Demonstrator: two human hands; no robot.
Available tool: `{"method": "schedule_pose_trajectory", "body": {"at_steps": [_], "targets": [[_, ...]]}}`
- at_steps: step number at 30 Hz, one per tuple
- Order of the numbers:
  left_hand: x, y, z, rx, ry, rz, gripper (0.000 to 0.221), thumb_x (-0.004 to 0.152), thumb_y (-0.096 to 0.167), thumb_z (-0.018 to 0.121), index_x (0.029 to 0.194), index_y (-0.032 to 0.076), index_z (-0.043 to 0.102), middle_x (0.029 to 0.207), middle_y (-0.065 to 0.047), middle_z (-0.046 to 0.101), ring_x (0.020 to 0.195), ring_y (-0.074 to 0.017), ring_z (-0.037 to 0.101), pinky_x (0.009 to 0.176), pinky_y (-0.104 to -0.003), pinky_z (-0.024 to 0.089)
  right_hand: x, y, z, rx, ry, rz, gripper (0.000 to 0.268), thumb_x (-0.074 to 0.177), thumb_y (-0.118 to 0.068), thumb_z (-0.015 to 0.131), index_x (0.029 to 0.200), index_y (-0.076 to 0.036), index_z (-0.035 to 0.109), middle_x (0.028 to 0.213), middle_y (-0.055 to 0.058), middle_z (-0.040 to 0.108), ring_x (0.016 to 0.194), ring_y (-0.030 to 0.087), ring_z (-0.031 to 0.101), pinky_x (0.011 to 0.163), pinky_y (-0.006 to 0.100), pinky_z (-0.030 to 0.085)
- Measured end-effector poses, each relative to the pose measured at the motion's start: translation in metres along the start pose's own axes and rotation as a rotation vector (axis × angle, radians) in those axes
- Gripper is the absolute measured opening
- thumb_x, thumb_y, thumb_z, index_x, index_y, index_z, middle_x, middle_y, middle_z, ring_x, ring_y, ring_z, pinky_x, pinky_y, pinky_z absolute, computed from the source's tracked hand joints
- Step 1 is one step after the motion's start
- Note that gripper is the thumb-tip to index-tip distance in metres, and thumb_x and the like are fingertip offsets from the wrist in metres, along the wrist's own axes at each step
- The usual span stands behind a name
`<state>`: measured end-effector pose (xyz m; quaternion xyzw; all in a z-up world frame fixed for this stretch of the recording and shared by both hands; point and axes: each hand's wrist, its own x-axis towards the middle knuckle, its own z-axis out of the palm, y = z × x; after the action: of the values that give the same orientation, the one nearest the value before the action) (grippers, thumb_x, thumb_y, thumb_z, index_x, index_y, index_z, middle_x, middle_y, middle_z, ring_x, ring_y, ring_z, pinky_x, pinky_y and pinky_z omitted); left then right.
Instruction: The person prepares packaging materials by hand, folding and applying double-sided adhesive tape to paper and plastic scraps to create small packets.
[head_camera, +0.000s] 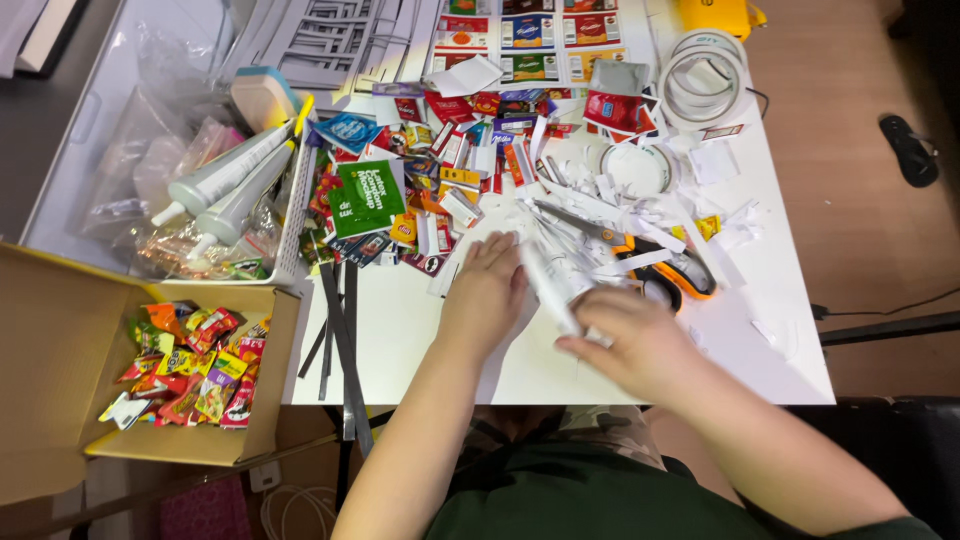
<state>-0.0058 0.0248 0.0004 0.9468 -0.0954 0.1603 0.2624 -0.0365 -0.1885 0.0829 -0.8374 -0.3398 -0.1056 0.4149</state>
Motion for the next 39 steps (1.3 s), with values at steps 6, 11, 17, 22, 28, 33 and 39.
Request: {"method": "schedule_pose_trajectory", "body": {"at_steps": [6, 11, 17, 22, 28, 33, 39], "targets": [[0.004, -0.017, -0.022, -1.014, 0.654, -0.32, 0.044, 0.111, 0.032, 0.035, 0.126, 0.001, 0.063, 0.127, -0.025, 0.066, 0.126, -0.0397, 0.06, 0.113, -0.052, 0.044, -0.011, -0.014, 0.045, -0.089, -0.094, -0.259, 0.015, 0.096, -0.024, 0.068, 0.094, -0.009, 0.071, 0.086, 0.008, 0.069, 0.088, 0.03, 0.073, 0.073, 0.04, 0.059], [0.002, -0.006, -0.032, -0.836, 0.637, -0.292, 0.037, 0.111, 0.025, 0.038, 0.11, 0.004, 0.069, 0.109, -0.015, 0.072, 0.116, -0.03, 0.069, 0.105, -0.042, 0.051, -0.013, -0.009, 0.055, -0.332, -0.232, -0.262, 0.038, 0.089, -0.044, 0.074, 0.102, -0.009, 0.074, 0.094, 0.009, 0.071, 0.1, 0.03, 0.068, 0.076, 0.041, 0.055], [0.007, -0.008, -0.028, -0.802, 0.576, -0.339, 0.014, 0.101, 0.01, 0.06, 0.101, 0.007, 0.073, 0.097, -0.011, 0.077, 0.103, -0.0219, 0.072, 0.099, -0.04, 0.053, 0.03, 0.032, -0.002, -0.428, -0.183, -0.024, 0.02, 0.09, -0.019, 0.074, 0.108, -0.012, 0.078, 0.102, 0.01, 0.074, 0.102, 0.035, 0.069, 0.082, 0.043, 0.058], [0.005, -0.004, -0.029, -0.723, 0.526, -0.383, 0.012, 0.099, 0.012, 0.064, 0.1, 0.012, 0.076, 0.094, -0.006, 0.078, 0.097, -0.0196, 0.073, 0.095, -0.037, 0.054, 0.056, 0.071, -0.021, -0.757, -0.317, 0.181, 0.02, 0.089, -0.029, 0.068, 0.1, -0.015, 0.078, 0.092, 0.008, 0.073, 0.094, 0.032, 0.07, 0.082, 0.043, 0.058], [0.005, -0.003, -0.028, -0.697, 0.485, -0.385, 0.011, 0.099, 0.012, 0.064, 0.099, 0.013, 0.075, 0.093, -0.007, 0.079, 0.099, -0.0236, 0.075, 0.094, -0.039, 0.055, 0.069, 0.091, -0.014, -0.819, -0.411, 0.337, 0.025, 0.085, -0.035, 0.067, 0.098, -0.016, 0.077, 0.091, 0.01, 0.073, 0.095, 0.033, 0.071, 0.084, 0.044, 0.058], [0.005, 0.0, -0.03, -0.659, 0.464, -0.364, 0.011, 0.098, 0.012, 0.064, 0.097, 0.012, 0.075, 0.092, -0.009, 0.079, 0.1, -0.0285, 0.075, 0.093, -0.041, 0.055, 0.073, 0.066, -0.036, -0.731, -0.345, 0.408, 0.028, 0.087, -0.038, 0.066, 0.1, -0.016, 0.078, 0.09, 0.009, 0.074, 0.1, 0.033, 0.071, 0.089, 0.045, 0.058], [0.003, 0.004, -0.037, -0.658, 0.458, -0.351, 0.009, 0.097, 0.015, 0.066, 0.098, 0.013, 0.075, 0.093, -0.008, 0.079, 0.103, -0.0277, 0.075, 0.093, -0.041, 0.055, 0.065, 0.051, -0.065, -0.614, -0.125, 0.251, 0.025, 0.092, -0.02, 0.067, 0.115, -0.012, 0.075, 0.097, 0.009, 0.075, 0.103, 0.034, 0.07, 0.09, 0.046, 0.057]]}}
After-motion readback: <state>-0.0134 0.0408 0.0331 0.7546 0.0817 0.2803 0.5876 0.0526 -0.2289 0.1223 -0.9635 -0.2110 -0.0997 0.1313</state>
